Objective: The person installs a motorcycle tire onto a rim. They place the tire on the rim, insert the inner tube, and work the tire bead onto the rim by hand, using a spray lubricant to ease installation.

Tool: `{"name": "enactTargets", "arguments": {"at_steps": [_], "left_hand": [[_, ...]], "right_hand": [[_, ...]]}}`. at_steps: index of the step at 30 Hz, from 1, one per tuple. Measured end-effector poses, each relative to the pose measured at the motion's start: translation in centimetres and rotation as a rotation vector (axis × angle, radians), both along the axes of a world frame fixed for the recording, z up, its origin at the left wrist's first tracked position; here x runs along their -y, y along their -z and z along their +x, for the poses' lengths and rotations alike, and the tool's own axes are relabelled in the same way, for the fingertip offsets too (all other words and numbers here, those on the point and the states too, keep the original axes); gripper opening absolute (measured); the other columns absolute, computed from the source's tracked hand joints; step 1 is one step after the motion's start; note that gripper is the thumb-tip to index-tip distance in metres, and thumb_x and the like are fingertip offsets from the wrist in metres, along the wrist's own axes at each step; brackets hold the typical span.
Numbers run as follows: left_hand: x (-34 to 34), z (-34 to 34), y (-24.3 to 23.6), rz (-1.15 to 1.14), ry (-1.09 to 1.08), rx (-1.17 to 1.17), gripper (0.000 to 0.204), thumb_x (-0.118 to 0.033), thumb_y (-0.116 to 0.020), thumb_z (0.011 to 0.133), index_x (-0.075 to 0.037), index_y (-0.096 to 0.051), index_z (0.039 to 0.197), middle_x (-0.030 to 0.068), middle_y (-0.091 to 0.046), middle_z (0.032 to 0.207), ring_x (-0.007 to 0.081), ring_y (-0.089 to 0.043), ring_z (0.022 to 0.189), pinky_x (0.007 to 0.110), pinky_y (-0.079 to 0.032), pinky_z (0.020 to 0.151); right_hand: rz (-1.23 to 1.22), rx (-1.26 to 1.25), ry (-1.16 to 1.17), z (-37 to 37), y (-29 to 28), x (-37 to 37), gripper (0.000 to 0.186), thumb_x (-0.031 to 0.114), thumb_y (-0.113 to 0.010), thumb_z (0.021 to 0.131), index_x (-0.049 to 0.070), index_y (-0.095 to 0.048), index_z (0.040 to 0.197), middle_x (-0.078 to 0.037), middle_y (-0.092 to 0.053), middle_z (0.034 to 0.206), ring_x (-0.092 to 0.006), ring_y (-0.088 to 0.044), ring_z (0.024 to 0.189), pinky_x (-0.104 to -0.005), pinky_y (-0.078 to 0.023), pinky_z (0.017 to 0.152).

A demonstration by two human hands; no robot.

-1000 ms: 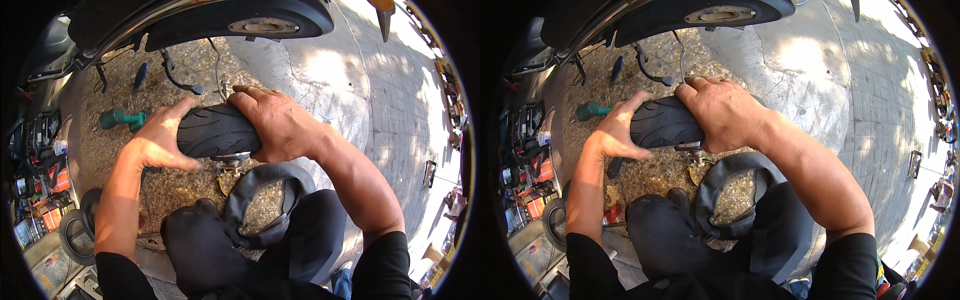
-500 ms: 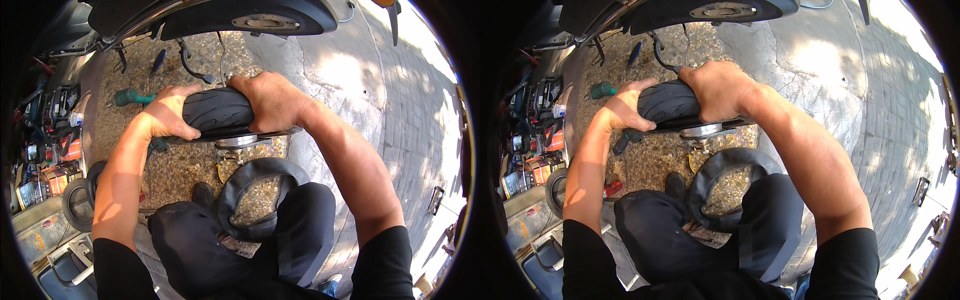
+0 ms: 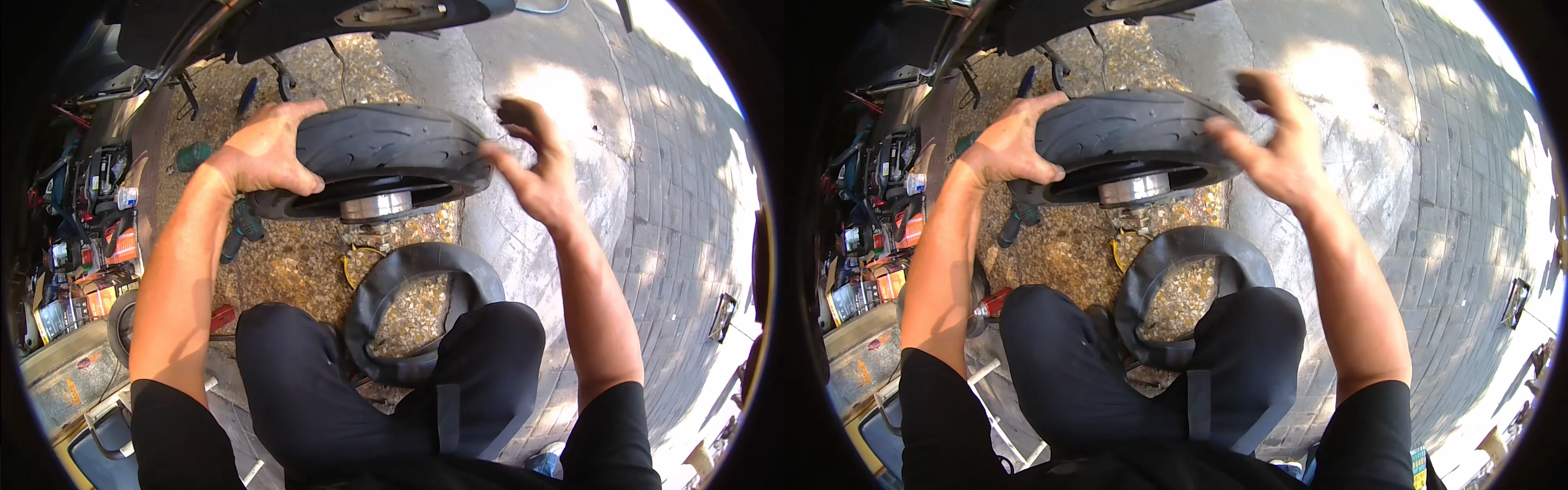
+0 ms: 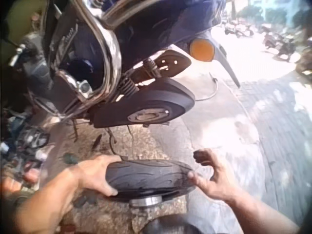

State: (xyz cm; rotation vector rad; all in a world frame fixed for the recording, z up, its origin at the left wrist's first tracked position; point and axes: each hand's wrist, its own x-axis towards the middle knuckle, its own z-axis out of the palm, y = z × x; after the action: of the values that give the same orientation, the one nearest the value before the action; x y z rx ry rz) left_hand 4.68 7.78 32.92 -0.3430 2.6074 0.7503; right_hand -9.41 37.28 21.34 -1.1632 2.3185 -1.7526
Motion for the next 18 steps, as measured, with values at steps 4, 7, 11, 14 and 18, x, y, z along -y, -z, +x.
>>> {"name": "enactTargets", "arguments": {"at_steps": [4, 7, 11, 14, 18], "left_hand": [[0.6, 0.1, 0.8, 0.015, 0.031, -0.047, 0.103, -0.021, -0.086, 0.052, 0.009, -0.050, 0.143, 0.0250, -0.062, 0.130, 0.0313, -0.059, 0.127, 0.035, -0.042, 0.112], [0.4, -0.3, 1.2, 0.036, 0.059, -0.047, 0.105, -0.021, -0.085, 0.052, 0.005, -0.048, 0.147, 0.0229, -0.057, 0.139, 0.0309, -0.055, 0.132, 0.035, -0.038, 0.115], [0.1, -0.4, 0.0, 0.203, 0.053, -0.038, 0.093, -0.014, -0.085, 0.057, 0.004, -0.054, 0.142, 0.0162, -0.067, 0.126, 0.0243, -0.063, 0.113, 0.035, -0.048, 0.104], [-1.5, 0.1, 0.0, 0.138, 0.270, -0.212, 0.086, -0.011, -0.088, 0.056, 0.007, -0.059, 0.135, 0.0141, -0.072, 0.118, 0.0199, -0.066, 0.105, 0.033, -0.052, 0.099], [-1.6, -0.1, -0.2, 0.248, 0.330, -0.213, 0.085, -0.011, -0.090, 0.057, 0.007, -0.059, 0.134, 0.0129, -0.072, 0.117, 0.0187, -0.066, 0.105, 0.032, -0.052, 0.098]], "right_hand": [[0.647, 0.640, 0.080, 6.0, 13.7, -13.0, 0.048, 0.027, -0.082, 0.086, -0.007, -0.067, 0.117, -0.024, -0.074, 0.107, -0.0282, -0.072, 0.100, -0.0392, -0.057, 0.090], [0.776, 1.038, 0.115, 13.8, 19.2, -19.9, 0.066, 0.030, -0.084, 0.085, -0.009, -0.058, 0.130, -0.024, -0.070, 0.120, -0.0312, -0.069, 0.109, -0.0417, -0.056, 0.092], [0.516, 1.517, 0.329, 22.0, 19.0, -23.1, 0.080, 0.029, -0.087, 0.084, -0.003, -0.046, 0.145, -0.022, -0.064, 0.130, -0.0278, -0.064, 0.113, -0.0428, -0.053, 0.093], [0.414, 1.554, 0.435, 26.7, 20.6, -22.9, 0.072, 0.021, -0.086, 0.084, -0.002, -0.050, 0.141, -0.019, -0.066, 0.124, -0.0260, -0.067, 0.101, -0.0393, -0.056, 0.084], [0.329, 1.460, 0.539, 26.1, 21.7, -23.5, 0.034, 0.017, -0.073, 0.095, -0.003, -0.064, 0.121, -0.010, -0.072, 0.100, -0.0222, -0.070, 0.093, -0.0365, -0.059, 0.080]]}}
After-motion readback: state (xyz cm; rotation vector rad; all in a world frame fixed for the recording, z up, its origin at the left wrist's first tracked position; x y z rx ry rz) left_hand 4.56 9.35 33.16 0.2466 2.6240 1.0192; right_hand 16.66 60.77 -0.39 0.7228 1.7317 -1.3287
